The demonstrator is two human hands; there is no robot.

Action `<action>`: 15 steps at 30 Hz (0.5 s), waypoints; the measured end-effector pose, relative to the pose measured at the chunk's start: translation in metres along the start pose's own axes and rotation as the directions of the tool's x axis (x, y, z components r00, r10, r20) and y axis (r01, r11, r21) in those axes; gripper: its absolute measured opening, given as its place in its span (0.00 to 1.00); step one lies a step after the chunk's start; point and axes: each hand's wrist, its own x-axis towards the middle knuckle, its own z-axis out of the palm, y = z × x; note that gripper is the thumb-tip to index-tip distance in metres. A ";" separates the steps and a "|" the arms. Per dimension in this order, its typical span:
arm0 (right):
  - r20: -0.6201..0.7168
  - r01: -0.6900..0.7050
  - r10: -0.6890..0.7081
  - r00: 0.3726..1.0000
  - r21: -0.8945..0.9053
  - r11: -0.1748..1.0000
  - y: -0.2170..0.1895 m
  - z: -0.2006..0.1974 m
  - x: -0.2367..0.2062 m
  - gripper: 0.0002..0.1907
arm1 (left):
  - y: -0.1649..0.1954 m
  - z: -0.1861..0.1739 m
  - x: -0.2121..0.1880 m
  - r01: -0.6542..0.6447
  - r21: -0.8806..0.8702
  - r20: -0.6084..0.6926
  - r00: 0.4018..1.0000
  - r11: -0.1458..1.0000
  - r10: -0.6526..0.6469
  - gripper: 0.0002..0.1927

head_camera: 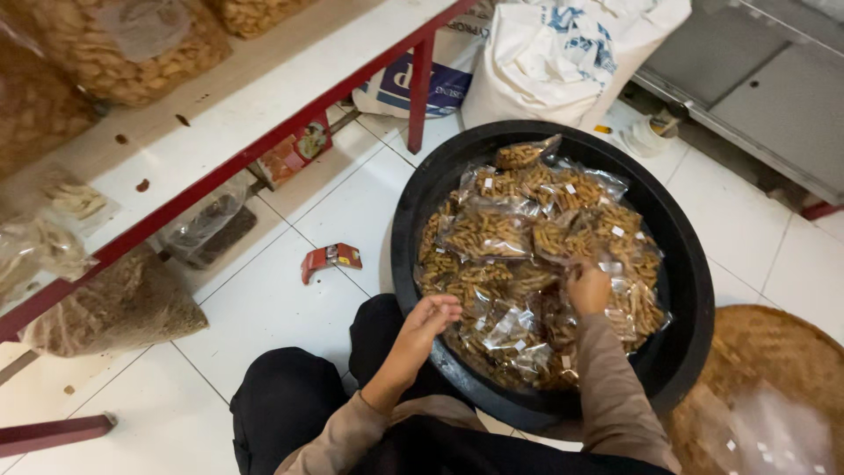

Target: The person sits on the floor beside a large basin filled with plastic bags of fried snack sticks. They pick up individual bags, hold and reposition them, and place the bags onto the lower shelf above, arranging them with the other packaged snacks.

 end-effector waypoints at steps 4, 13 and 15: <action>-0.135 0.052 0.035 0.990 0.590 0.806 -0.015 -0.026 -0.010 0.09 | -0.015 -0.005 0.030 -0.049 -0.029 0.028 0.998 0.998 0.050 0.19; 0.306 -0.256 -0.085 0.948 0.895 0.365 -0.120 -0.109 0.010 0.14 | 0.054 -0.008 0.089 -0.519 0.508 0.282 0.855 0.688 0.436 0.49; 0.410 -0.398 -0.068 0.909 0.906 0.148 -0.135 -0.115 0.023 0.15 | 0.063 -0.009 0.086 -0.144 0.530 0.115 0.989 0.835 0.097 0.38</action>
